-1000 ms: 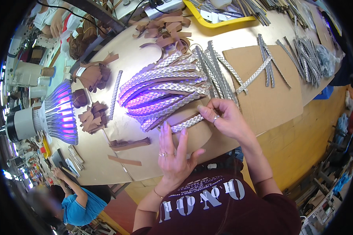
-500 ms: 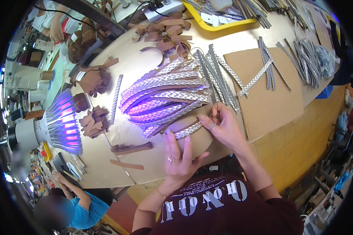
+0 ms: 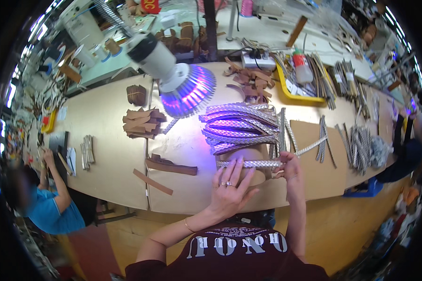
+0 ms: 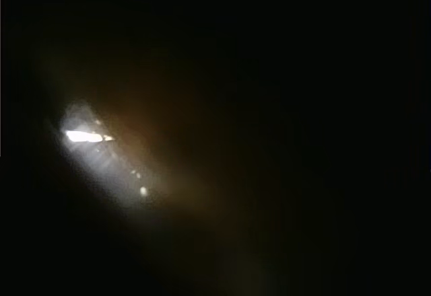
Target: The person repeatedly picks up braided cords and brown leather strips, aligns them on a cardboard template, and secures them with rubber bands. The person also writes on small paper labels and places them on the table. The workspace includes a UV lamp and various materials.
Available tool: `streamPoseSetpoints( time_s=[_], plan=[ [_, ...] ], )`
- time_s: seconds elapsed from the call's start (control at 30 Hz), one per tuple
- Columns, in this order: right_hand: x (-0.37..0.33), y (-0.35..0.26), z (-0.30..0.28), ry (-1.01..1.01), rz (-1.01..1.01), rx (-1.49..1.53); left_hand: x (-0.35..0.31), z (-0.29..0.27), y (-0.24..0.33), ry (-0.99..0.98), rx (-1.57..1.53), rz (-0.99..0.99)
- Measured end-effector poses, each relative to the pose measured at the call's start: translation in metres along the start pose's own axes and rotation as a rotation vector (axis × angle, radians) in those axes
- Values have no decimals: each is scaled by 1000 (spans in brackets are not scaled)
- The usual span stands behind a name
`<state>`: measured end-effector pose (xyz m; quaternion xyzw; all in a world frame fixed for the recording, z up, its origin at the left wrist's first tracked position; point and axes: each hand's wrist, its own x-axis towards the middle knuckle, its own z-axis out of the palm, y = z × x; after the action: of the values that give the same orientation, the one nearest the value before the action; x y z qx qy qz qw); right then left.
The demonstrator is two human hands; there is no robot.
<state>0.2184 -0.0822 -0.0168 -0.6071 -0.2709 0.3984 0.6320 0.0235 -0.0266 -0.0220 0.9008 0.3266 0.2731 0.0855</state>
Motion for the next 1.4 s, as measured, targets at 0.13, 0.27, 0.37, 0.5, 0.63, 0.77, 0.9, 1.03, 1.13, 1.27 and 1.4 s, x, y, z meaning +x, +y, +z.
streamPoseSetpoints(
  time_s=[0.13,0.27,0.37,0.5,0.63,0.77,0.9,1.03,1.13,1.27,1.4],
  plan=[
    [-7,-20,13,-193,134,-98,-7,-5,6,15,-16,7],
    [-7,-58,23,-303,102,-109,-5,-25,-2,307,42,44],
    [6,-86,38,-339,1,-35,16,-42,-15,447,152,99],
    [46,-103,59,-327,-199,-102,70,-56,-38,252,100,79],
    [73,-97,60,-228,-111,-386,121,-57,-46,2,8,27],
    [73,-85,46,-78,-341,-863,146,-49,-53,-217,24,34],
    [91,-73,16,48,-674,-1029,147,-41,-56,-301,64,48],
    [181,-73,-48,189,-407,-1020,146,-41,-55,-283,29,44],
    [257,-62,-81,363,-433,-1636,146,-44,-52,-302,29,32],
    [307,-36,-91,126,-272,-1909,144,-44,-50,-285,42,28],
    [314,-18,-93,197,-322,-1928,139,-38,-54,-297,-13,-4]
  ],
)
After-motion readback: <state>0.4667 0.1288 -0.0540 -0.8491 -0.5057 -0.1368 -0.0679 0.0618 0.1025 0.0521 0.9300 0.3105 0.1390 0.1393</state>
